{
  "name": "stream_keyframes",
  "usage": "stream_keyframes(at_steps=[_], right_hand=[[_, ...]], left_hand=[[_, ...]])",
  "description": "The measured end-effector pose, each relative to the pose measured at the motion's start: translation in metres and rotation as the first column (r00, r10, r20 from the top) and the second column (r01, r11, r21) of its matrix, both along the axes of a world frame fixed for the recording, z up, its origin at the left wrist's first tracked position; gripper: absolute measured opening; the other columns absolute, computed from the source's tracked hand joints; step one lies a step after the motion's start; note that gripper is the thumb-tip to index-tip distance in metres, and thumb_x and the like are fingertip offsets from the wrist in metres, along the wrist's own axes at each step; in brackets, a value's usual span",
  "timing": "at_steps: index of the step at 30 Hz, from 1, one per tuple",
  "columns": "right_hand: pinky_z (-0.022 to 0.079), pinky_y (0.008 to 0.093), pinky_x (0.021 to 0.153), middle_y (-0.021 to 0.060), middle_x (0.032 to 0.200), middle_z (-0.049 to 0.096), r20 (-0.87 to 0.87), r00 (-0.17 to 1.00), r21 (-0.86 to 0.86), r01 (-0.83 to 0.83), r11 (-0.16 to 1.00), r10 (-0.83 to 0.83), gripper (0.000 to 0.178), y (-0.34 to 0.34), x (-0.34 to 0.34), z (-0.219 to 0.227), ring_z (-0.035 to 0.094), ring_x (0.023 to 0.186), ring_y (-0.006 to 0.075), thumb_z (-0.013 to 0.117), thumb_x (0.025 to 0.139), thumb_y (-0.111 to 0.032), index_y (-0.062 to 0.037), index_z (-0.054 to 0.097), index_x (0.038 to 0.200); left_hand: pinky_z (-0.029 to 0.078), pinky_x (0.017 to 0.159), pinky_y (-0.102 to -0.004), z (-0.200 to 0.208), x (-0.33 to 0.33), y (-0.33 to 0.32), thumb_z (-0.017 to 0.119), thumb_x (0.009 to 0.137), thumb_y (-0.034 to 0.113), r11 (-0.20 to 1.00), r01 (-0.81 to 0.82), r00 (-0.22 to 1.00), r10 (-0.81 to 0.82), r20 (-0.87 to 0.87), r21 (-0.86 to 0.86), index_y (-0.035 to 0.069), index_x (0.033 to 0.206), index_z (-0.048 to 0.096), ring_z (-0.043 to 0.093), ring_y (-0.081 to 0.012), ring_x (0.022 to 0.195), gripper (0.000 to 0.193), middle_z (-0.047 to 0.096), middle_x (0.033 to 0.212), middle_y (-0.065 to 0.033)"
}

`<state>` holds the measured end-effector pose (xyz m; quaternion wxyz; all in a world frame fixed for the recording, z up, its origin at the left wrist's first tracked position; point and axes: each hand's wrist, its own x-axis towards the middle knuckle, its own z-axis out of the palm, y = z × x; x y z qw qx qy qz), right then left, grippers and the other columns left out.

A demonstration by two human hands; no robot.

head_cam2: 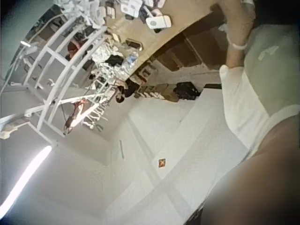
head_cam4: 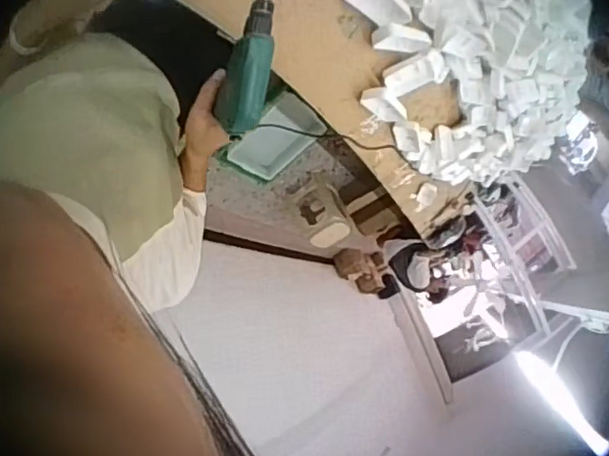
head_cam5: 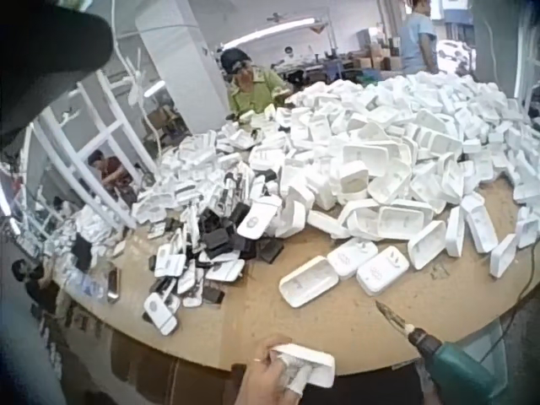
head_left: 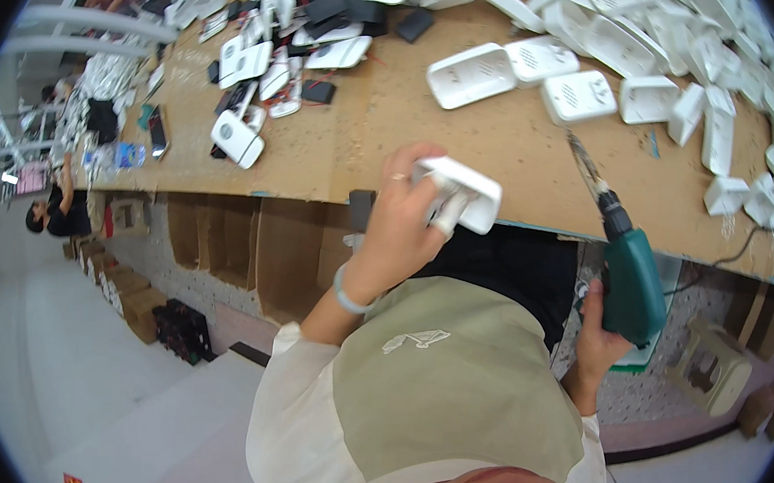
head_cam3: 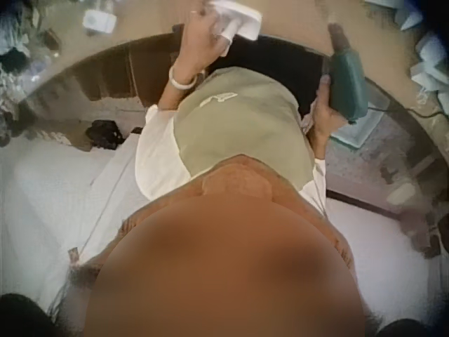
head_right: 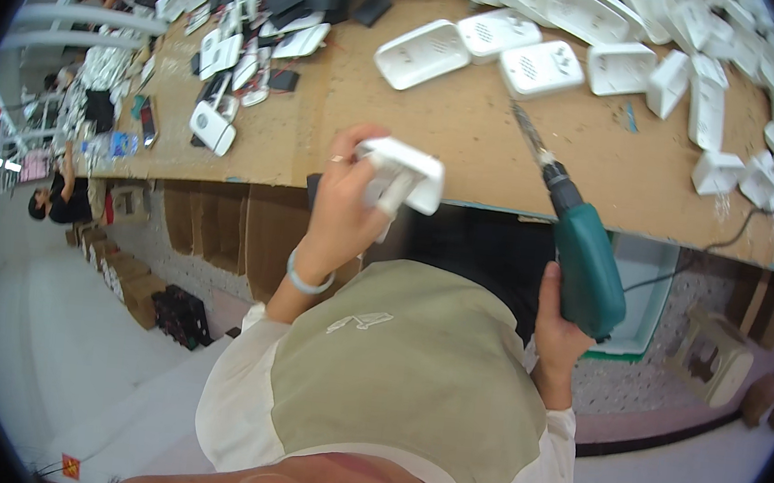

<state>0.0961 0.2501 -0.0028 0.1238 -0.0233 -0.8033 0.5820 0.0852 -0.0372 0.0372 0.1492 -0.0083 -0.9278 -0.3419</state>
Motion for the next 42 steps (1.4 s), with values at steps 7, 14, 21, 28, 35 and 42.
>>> stream_keyframes(at_steps=[7, 14, 21, 28, 35, 42], right_hand=[[0.040, 0.0197, 0.052, 0.0090, 0.110, 0.070, 0.069, 0.998, -0.072, 0.005, 0.997, 0.000, 0.031, -0.014, -0.008, 0.015, 0.050, 0.059, 0.0050, 0.067, 0.089, 0.002, 0.0018, 0.063, 0.120], [0.040, 0.0200, 0.052, 0.0075, 0.109, 0.070, 0.033, 0.999, -0.070, -0.030, 0.997, 0.032, 0.029, -0.023, -0.001, 0.027, 0.050, 0.058, 0.0043, 0.066, 0.090, 0.002, 0.0016, 0.063, 0.120], [0.040, 0.0203, 0.052, 0.0071, 0.110, 0.070, 0.054, 0.986, -0.034, -0.156, 0.987, 0.157, 0.030, -0.037, -0.005, 0.027, 0.049, 0.059, 0.0042, 0.064, 0.092, 0.002, 0.0019, 0.062, 0.121], [0.039, 0.0205, 0.052, 0.0098, 0.112, 0.069, 0.003, 0.998, -0.053, -0.065, 0.997, 0.065, 0.030, -0.031, -0.012, 0.037, 0.049, 0.060, 0.0048, 0.064, 0.092, 0.002, 0.0027, 0.061, 0.122], [0.039, 0.0207, 0.052, 0.0096, 0.111, 0.069, 0.050, 0.993, -0.025, -0.108, 0.994, 0.109, 0.031, -0.024, -0.015, 0.021, 0.049, 0.059, 0.0052, 0.064, 0.091, 0.002, 0.0038, 0.061, 0.122], [0.038, 0.0206, 0.052, 0.0069, 0.107, 0.070, 0.100, 0.994, -0.088, -0.046, 0.995, 0.055, 0.030, -0.017, -0.019, 0.023, 0.048, 0.059, 0.0049, 0.065, 0.091, 0.000, 0.0020, 0.063, 0.121]], left_hand=[[0.048, 0.096, -0.0319, -0.062, 0.139, -0.146, 0.070, 0.079, 0.002, 0.542, -0.249, 0.934, -0.085, 0.347, 0.803, 0.000, 0.108, 0.070, 0.058, -0.0191, 0.109, 0.029, 0.056, 0.125, -0.0056], [0.055, 0.080, -0.0371, -0.341, 0.254, -0.196, 0.069, 0.090, 0.014, -0.021, -0.628, 0.778, -0.034, 0.627, 0.778, 0.004, 0.106, 0.070, 0.067, -0.0202, 0.091, 0.019, 0.070, 0.099, -0.0053], [0.055, 0.080, -0.0444, -0.476, 0.283, -0.143, 0.067, 0.077, 0.019, 0.603, -0.784, 0.257, 0.534, 0.805, -0.150, -0.007, 0.094, 0.068, 0.069, -0.0378, 0.093, 0.031, 0.070, 0.097, -0.0246], [0.043, 0.088, -0.0478, -0.132, 0.097, -0.116, 0.068, 0.092, 0.020, 0.528, -0.826, 0.433, 0.817, -0.380, 0.196, -0.005, 0.123, 0.045, 0.050, -0.0374, 0.102, 0.046, 0.047, 0.117, -0.0220], [0.045, 0.089, -0.0525, -0.026, 0.023, -0.189, 0.071, 0.087, 0.023, 0.502, -0.788, 0.570, 0.814, -0.112, -0.356, -0.018, 0.114, 0.046, 0.055, -0.0504, 0.104, 0.055, 0.054, 0.115, -0.0367], [0.054, 0.092, -0.0388, -0.018, 0.012, -0.123, 0.040, 0.105, 0.015, 0.388, -0.303, 0.771, 0.637, -0.015, 0.870, -0.002, 0.139, 0.032, 0.064, -0.0298, 0.107, 0.038, 0.054, 0.125, -0.0180]])
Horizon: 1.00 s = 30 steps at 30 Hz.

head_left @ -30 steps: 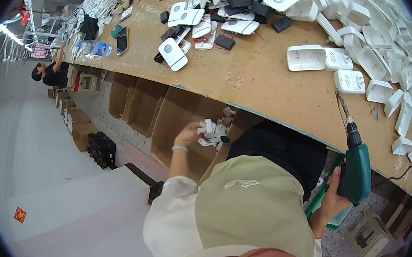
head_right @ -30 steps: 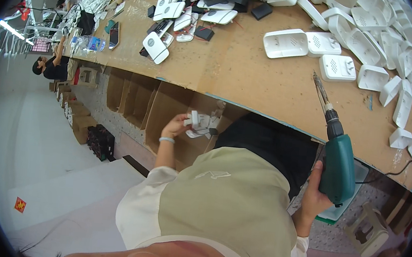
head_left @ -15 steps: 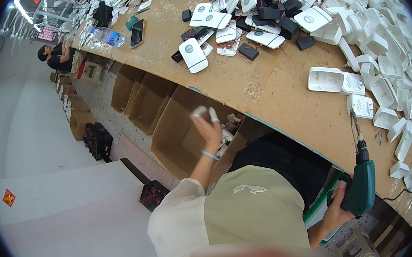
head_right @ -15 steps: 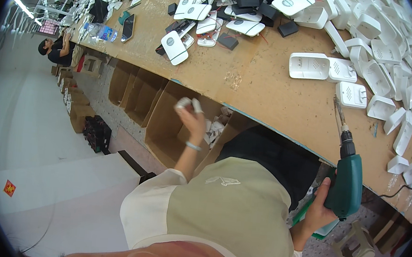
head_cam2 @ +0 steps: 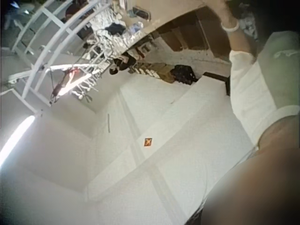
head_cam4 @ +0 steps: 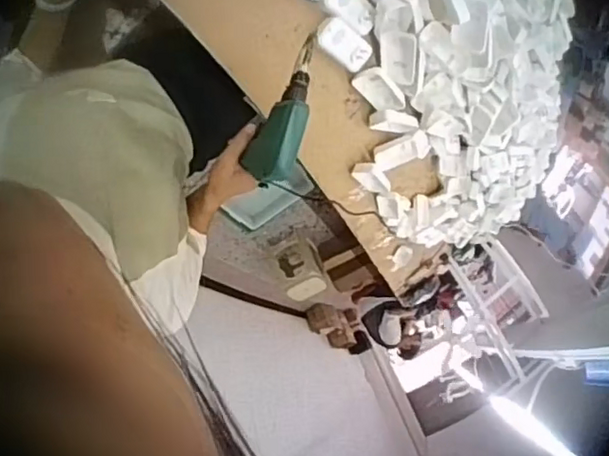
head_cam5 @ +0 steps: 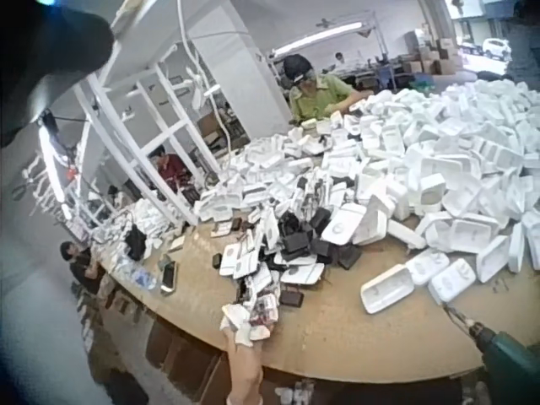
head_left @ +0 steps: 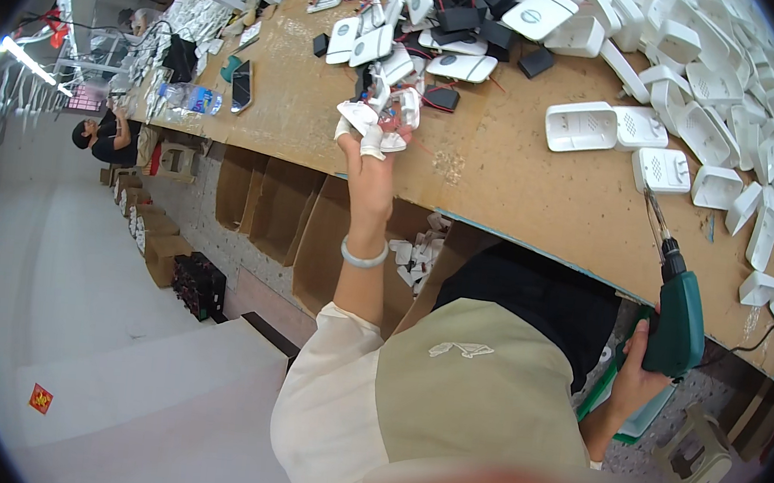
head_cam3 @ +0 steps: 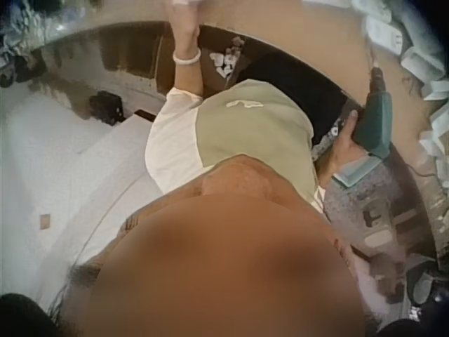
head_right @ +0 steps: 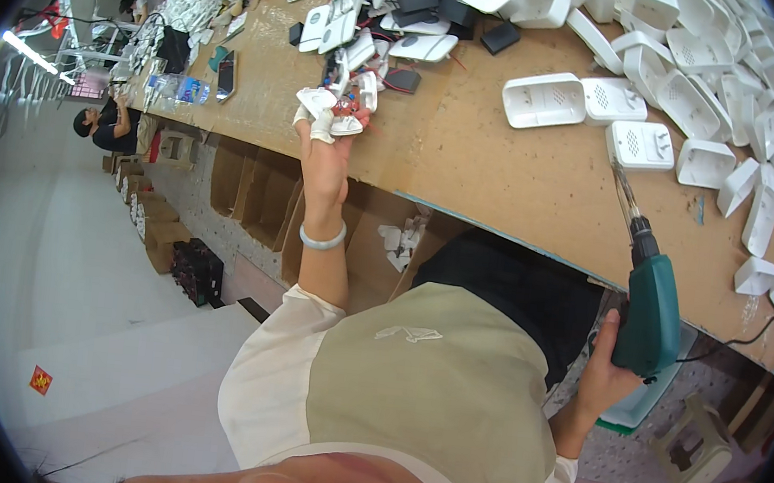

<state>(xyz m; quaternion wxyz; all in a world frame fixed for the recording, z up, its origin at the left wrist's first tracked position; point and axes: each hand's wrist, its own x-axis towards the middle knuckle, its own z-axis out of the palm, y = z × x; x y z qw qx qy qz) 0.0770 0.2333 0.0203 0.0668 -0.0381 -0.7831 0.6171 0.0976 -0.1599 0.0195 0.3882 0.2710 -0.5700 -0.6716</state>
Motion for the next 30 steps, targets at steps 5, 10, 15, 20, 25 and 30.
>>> stream_keyframes(at_steps=[5, 10, 15, 20, 25, 30], right_hand=[[0.038, 0.0200, 0.051, 0.0067, 0.104, 0.070, -0.032, 0.999, 0.008, -0.021, 1.000, 0.022, 0.030, -0.001, -0.002, 0.001, 0.049, 0.059, 0.0043, 0.066, 0.090, 0.002, 0.0014, 0.063, 0.120], [0.042, 0.0212, 0.052, 0.0011, 0.078, 0.062, 0.004, 0.999, -0.055, 0.050, 0.997, -0.050, 0.017, -0.011, -0.002, 0.006, 0.053, 0.058, 0.0063, 0.074, 0.087, -0.003, -0.0005, 0.065, 0.101], [0.044, 0.0210, 0.054, 0.0016, 0.081, 0.064, 0.045, 0.998, -0.081, 0.039, 0.996, -0.035, 0.019, -0.005, -0.001, 0.004, 0.055, 0.061, 0.0065, 0.075, 0.086, -0.003, -0.0002, 0.066, 0.102], [0.049, 0.0224, 0.064, 0.0033, 0.090, 0.068, 0.036, 0.999, -0.080, 0.005, 0.997, -0.002, 0.021, 0.003, -0.004, -0.002, 0.060, 0.071, 0.0081, 0.075, 0.086, -0.004, 0.0005, 0.067, 0.105], [0.051, 0.0258, 0.076, 0.0043, 0.095, 0.069, 0.024, 0.999, -0.023, 0.022, 0.999, -0.021, 0.023, 0.005, 0.000, -0.007, 0.063, 0.083, 0.0118, 0.077, 0.085, -0.005, 0.0006, 0.067, 0.105], [0.051, 0.0267, 0.080, 0.0045, 0.097, 0.069, 0.050, 0.999, -0.004, 0.007, 1.000, -0.007, 0.024, 0.009, 0.004, -0.004, 0.064, 0.086, 0.0120, 0.077, 0.085, -0.007, -0.0008, 0.068, 0.106]], left_hand=[[0.049, 0.105, -0.0488, 0.010, -0.022, 0.026, 0.051, 0.095, 0.015, 0.977, 0.192, 0.931, -0.152, -0.332, 0.090, -0.003, 0.135, 0.039, 0.056, -0.0435, 0.122, 0.046, 0.053, 0.131, -0.0244], [0.051, 0.103, -0.0461, -0.016, -0.030, 0.044, 0.044, 0.100, -0.001, 0.956, 0.293, 0.953, -0.293, 0.076, 0.015, 0.012, 0.150, 0.003, 0.055, -0.0347, 0.125, 0.066, 0.035, 0.145, -0.0198], [0.046, 0.099, -0.0506, 0.002, -0.003, 0.084, 0.058, 0.090, -0.002, 0.834, 0.305, 0.840, -0.008, 0.542, -0.460, 0.001, 0.150, -0.001, 0.049, -0.0395, 0.122, 0.084, 0.029, 0.139, -0.0340], [0.044, 0.091, -0.0467, 0.015, -0.014, 0.087, 0.067, 0.087, 0.005, 0.284, 0.329, 0.909, 0.163, 0.384, -0.900, -0.007, 0.134, 0.048, 0.052, -0.0396, 0.104, 0.053, 0.052, 0.123, -0.0268], [0.045, 0.086, -0.0428, 0.019, -0.057, 0.099, 0.078, 0.081, 0.017, 0.190, 0.431, 0.888, 0.085, 0.452, -0.882, -0.005, 0.124, 0.059, 0.053, -0.0347, 0.096, 0.052, 0.062, 0.101, -0.0185], [0.042, 0.091, -0.0443, 0.030, -0.106, 0.119, 0.078, 0.077, 0.017, -0.089, 0.299, 0.948, 0.144, 0.285, -0.950, -0.004, 0.114, 0.063, 0.054, -0.0341, 0.098, 0.046, 0.061, 0.112, -0.0163]])
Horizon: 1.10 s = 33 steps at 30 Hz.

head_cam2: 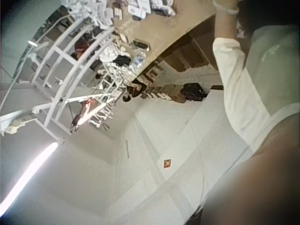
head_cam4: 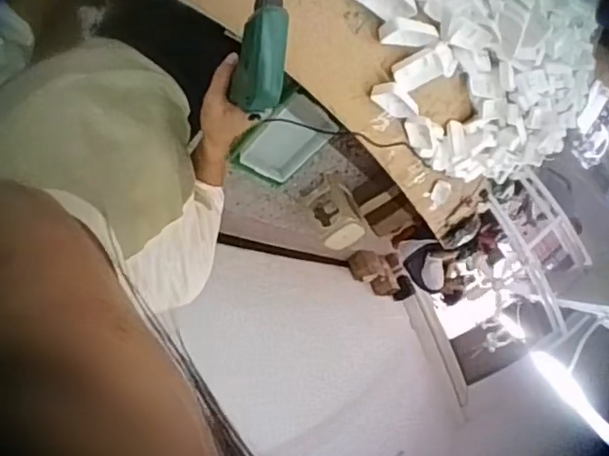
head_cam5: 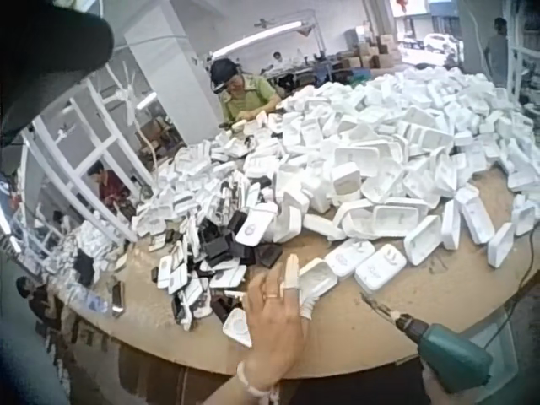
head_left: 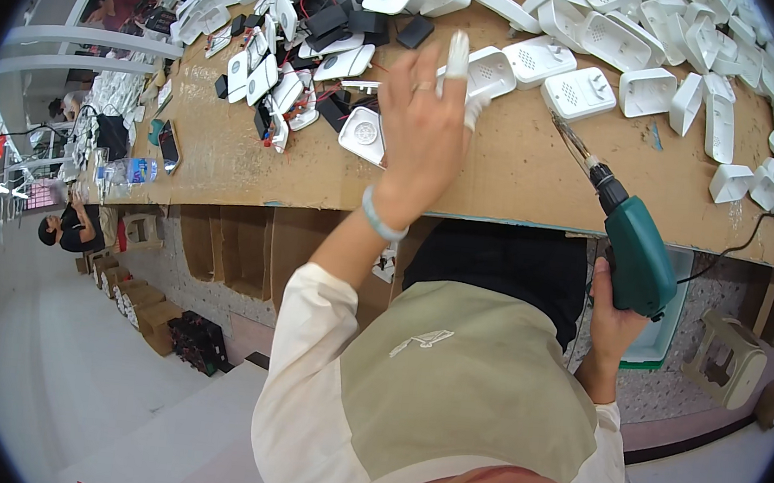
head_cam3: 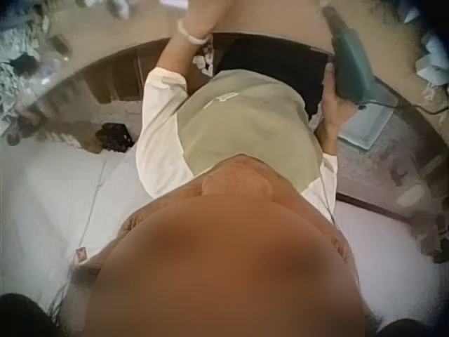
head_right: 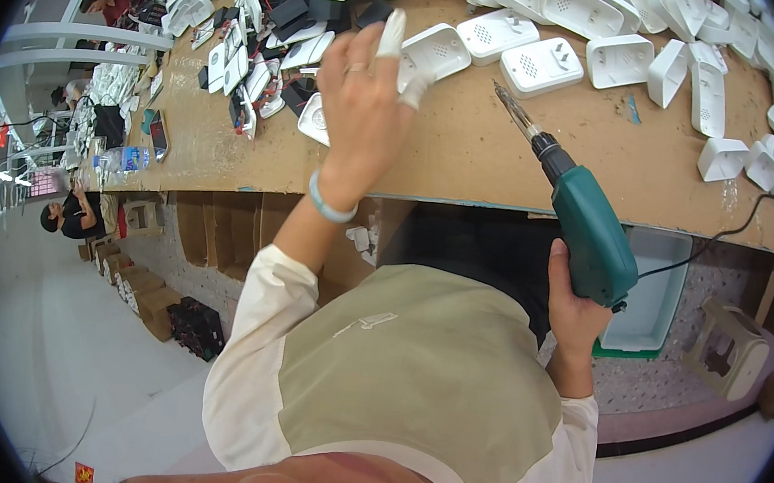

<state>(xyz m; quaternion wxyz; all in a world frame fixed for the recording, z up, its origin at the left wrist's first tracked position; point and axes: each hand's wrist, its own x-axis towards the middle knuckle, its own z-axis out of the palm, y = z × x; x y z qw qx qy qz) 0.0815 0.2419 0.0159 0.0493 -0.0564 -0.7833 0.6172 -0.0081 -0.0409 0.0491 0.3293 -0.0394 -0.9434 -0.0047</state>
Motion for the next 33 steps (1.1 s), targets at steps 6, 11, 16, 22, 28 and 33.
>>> stream_keyframes(at_steps=[6, 11, 16, 22, 28, 33], right_hand=[[0.051, 0.0266, 0.077, 0.0037, 0.094, 0.068, -0.091, 0.991, -0.014, 0.096, 0.995, -0.097, 0.021, 0.001, -0.002, 0.003, 0.063, 0.083, 0.0126, 0.076, 0.085, -0.005, 0.0004, 0.067, 0.104], [0.051, 0.0242, 0.071, 0.0047, 0.093, 0.069, 0.006, 0.998, -0.096, 0.065, 0.993, -0.065, 0.021, 0.004, -0.004, 0.003, 0.062, 0.077, 0.0110, 0.075, 0.086, -0.002, 0.0011, 0.068, 0.106], [0.052, 0.0246, 0.071, 0.0052, 0.095, 0.070, -0.092, 0.993, -0.042, 0.066, 0.997, -0.069, 0.022, 0.003, -0.007, 0.000, 0.063, 0.079, 0.0109, 0.075, 0.086, -0.002, 0.0012, 0.068, 0.106], [0.040, 0.0202, 0.050, 0.0041, 0.091, 0.067, -0.128, 0.992, 0.043, -0.014, 0.999, 0.019, 0.032, 0.006, -0.008, -0.013, 0.051, 0.059, 0.0056, 0.071, 0.086, 0.003, 0.0012, 0.064, 0.117], [0.042, 0.0202, 0.051, 0.0028, 0.083, 0.064, -0.142, 0.990, 0.076, -0.008, 0.997, 0.018, 0.027, 0.005, -0.002, -0.012, 0.054, 0.060, 0.0063, 0.073, 0.086, 0.002, 0.0009, 0.065, 0.112], [0.044, 0.0207, 0.052, 0.0025, 0.082, 0.064, -0.142, 0.990, 0.090, -0.014, 0.996, 0.027, 0.025, 0.006, 0.001, -0.015, 0.055, 0.061, 0.0067, 0.073, 0.086, 0.002, 0.0008, 0.065, 0.109]], left_hand=[[0.047, 0.086, -0.0448, -0.021, -0.015, -0.012, 0.057, 0.076, -0.004, 0.986, 0.151, 0.947, -0.166, 0.274, 0.075, -0.005, 0.111, 0.064, 0.056, -0.0342, 0.102, 0.036, 0.060, 0.109, -0.0180], [0.046, 0.089, -0.0433, -0.031, 0.007, 0.005, 0.068, 0.076, 0.004, 0.950, 0.301, 0.930, -0.312, 0.196, 0.087, -0.003, 0.123, 0.061, 0.056, -0.0337, 0.105, 0.048, 0.060, 0.114, -0.0172], [0.043, 0.087, -0.0464, 0.000, 0.040, -0.009, 0.079, 0.081, 0.026, 0.940, 0.141, 0.990, -0.131, -0.054, 0.311, -0.005, 0.120, 0.058, 0.055, -0.0337, 0.097, 0.053, 0.060, 0.112, -0.0173], [0.046, 0.078, -0.0410, -0.028, 0.042, -0.039, 0.077, 0.080, 0.011, 0.964, -0.016, 0.998, -0.003, 0.070, 0.264, -0.001, 0.115, 0.063, 0.056, -0.0292, 0.085, 0.040, 0.066, 0.085, -0.0094], [0.047, 0.074, -0.0418, -0.032, 0.045, -0.033, 0.075, 0.081, 0.010, 0.964, -0.099, 0.988, 0.066, 0.139, 0.247, 0.000, 0.107, 0.068, 0.059, -0.0293, 0.082, 0.029, 0.067, 0.087, -0.0112], [0.044, 0.080, -0.0436, -0.036, 0.045, -0.024, 0.069, 0.084, 0.008, 0.979, -0.072, 0.985, 0.040, 0.168, 0.189, 0.000, 0.103, 0.070, 0.058, -0.0310, 0.091, 0.020, 0.067, 0.097, -0.0144]])
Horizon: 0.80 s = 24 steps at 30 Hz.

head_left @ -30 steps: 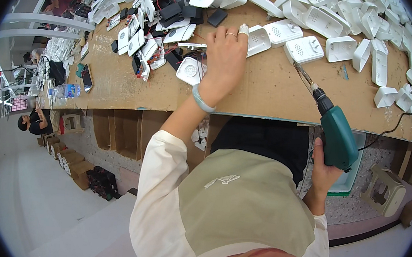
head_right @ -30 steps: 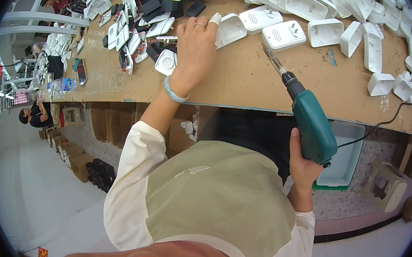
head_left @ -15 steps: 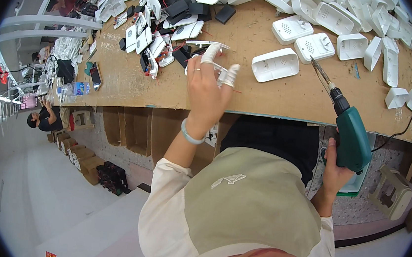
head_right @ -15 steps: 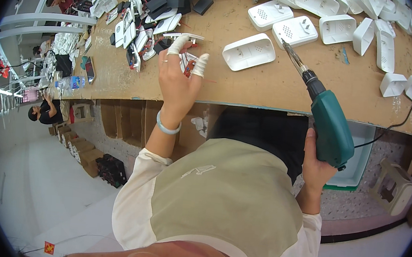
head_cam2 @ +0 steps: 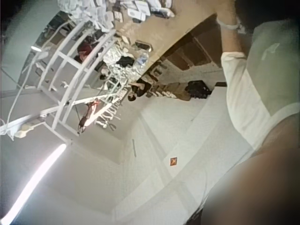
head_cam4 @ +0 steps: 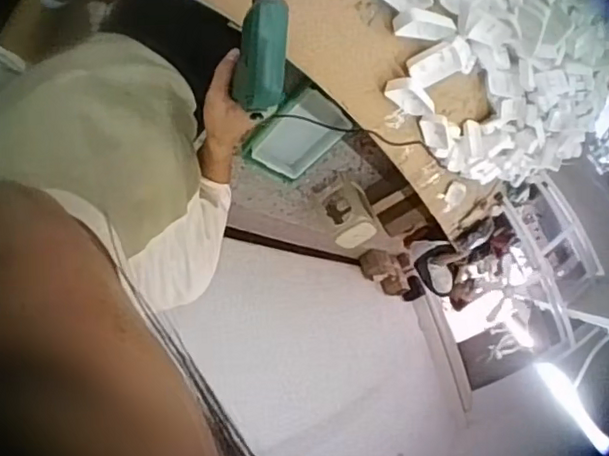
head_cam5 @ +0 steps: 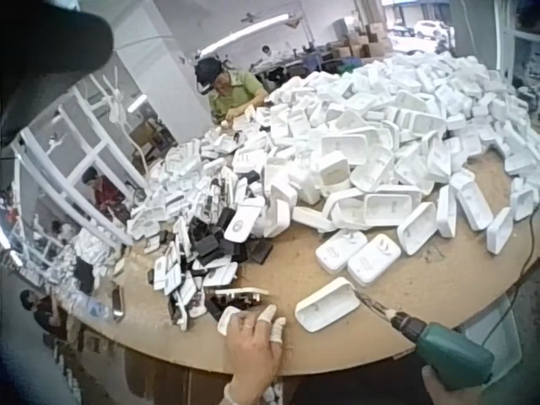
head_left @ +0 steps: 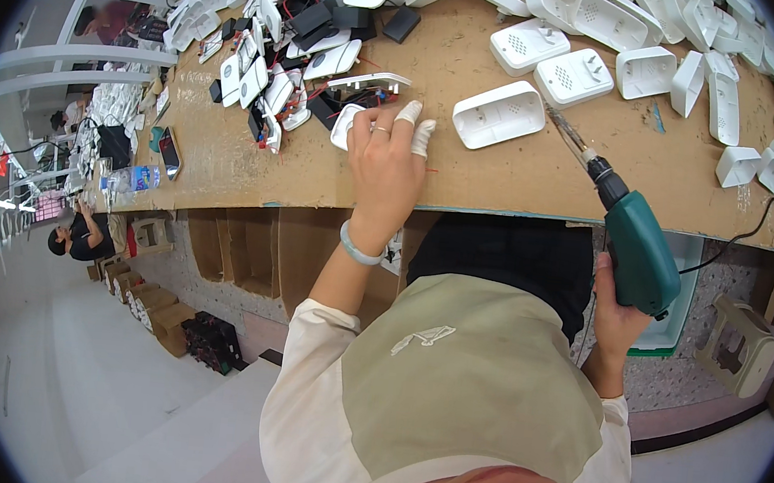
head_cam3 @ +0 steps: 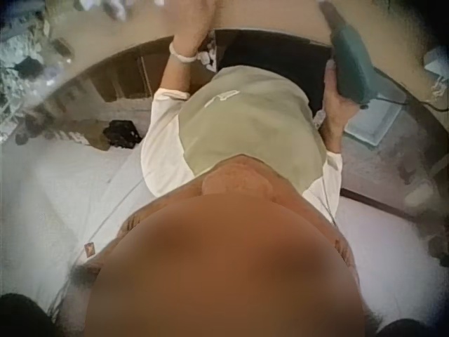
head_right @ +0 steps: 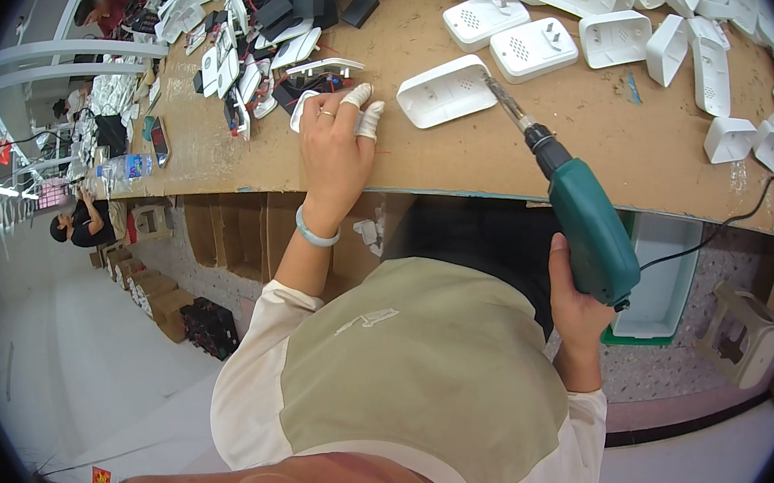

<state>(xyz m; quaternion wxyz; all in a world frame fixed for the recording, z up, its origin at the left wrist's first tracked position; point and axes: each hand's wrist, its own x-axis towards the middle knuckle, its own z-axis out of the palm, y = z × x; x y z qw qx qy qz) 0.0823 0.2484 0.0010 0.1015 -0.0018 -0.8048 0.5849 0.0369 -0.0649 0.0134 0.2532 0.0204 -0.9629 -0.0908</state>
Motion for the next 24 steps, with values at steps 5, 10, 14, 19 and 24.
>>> stream_keyframes(at_steps=[5, 10, 14, 19, 24], right_hand=[[0.044, 0.0212, 0.054, 0.0022, 0.082, 0.063, 0.000, 0.999, 0.006, -0.048, 0.999, 0.048, 0.022, 0.001, -0.002, 0.008, 0.054, 0.061, 0.0066, 0.073, 0.086, 0.001, 0.0007, 0.065, 0.107], [0.051, 0.0249, 0.068, 0.0087, 0.089, 0.070, -0.001, 0.991, 0.002, -0.131, 0.991, 0.131, 0.019, -0.004, -0.010, 0.014, 0.066, 0.074, 0.0141, 0.075, 0.080, 0.001, 0.0022, 0.069, 0.098], [0.050, 0.0249, 0.066, 0.0095, 0.089, 0.068, -0.004, 0.960, 0.012, -0.279, 0.960, 0.279, 0.018, -0.014, -0.020, 0.023, 0.065, 0.072, 0.0132, 0.071, 0.079, 0.006, 0.0040, 0.066, 0.097], [0.050, 0.0253, 0.066, 0.0106, 0.085, 0.067, -0.009, 0.941, 0.046, -0.337, 0.940, 0.338, 0.023, -0.018, -0.028, 0.015, 0.065, 0.070, 0.0152, 0.071, 0.078, 0.006, 0.0034, 0.066, 0.101], [0.050, 0.0259, 0.067, 0.0115, 0.082, 0.067, -0.035, 0.923, 0.067, -0.380, 0.923, 0.383, 0.030, -0.022, -0.032, 0.006, 0.064, 0.069, 0.0168, 0.071, 0.078, 0.004, 0.0021, 0.065, 0.107]], left_hand=[[0.044, 0.080, -0.0424, -0.004, 0.010, -0.008, 0.067, 0.084, 0.004, 0.995, 0.095, 0.995, -0.093, 0.042, -0.039, 0.001, 0.104, 0.069, 0.057, -0.0314, 0.090, 0.020, 0.064, 0.094, -0.0124], [0.044, 0.074, -0.0402, 0.007, 0.019, 0.019, 0.070, 0.081, 0.001, 0.949, 0.166, 0.986, -0.153, -0.068, 0.269, 0.001, 0.100, 0.071, 0.057, -0.0297, 0.083, 0.020, 0.061, 0.089, -0.0107], [0.041, 0.072, -0.0402, 0.000, 0.012, 0.041, 0.070, 0.076, 0.001, 0.972, 0.143, 0.988, -0.130, -0.084, 0.184, 0.001, 0.100, 0.071, 0.056, -0.0275, 0.080, 0.024, 0.060, 0.087, -0.0090], [0.042, 0.069, -0.0373, -0.014, 0.001, 0.046, 0.076, 0.073, 0.006, 0.996, 0.089, 0.988, -0.085, -0.129, 0.026, 0.006, 0.097, 0.075, 0.059, -0.0248, 0.077, 0.024, 0.064, 0.086, -0.0071], [0.041, 0.068, -0.0372, -0.010, -0.005, 0.048, 0.077, 0.070, 0.009, 0.997, 0.052, 0.992, -0.057, -0.111, -0.051, 0.004, 0.086, 0.071, 0.059, -0.0236, 0.076, 0.017, 0.064, 0.084, -0.0064]])
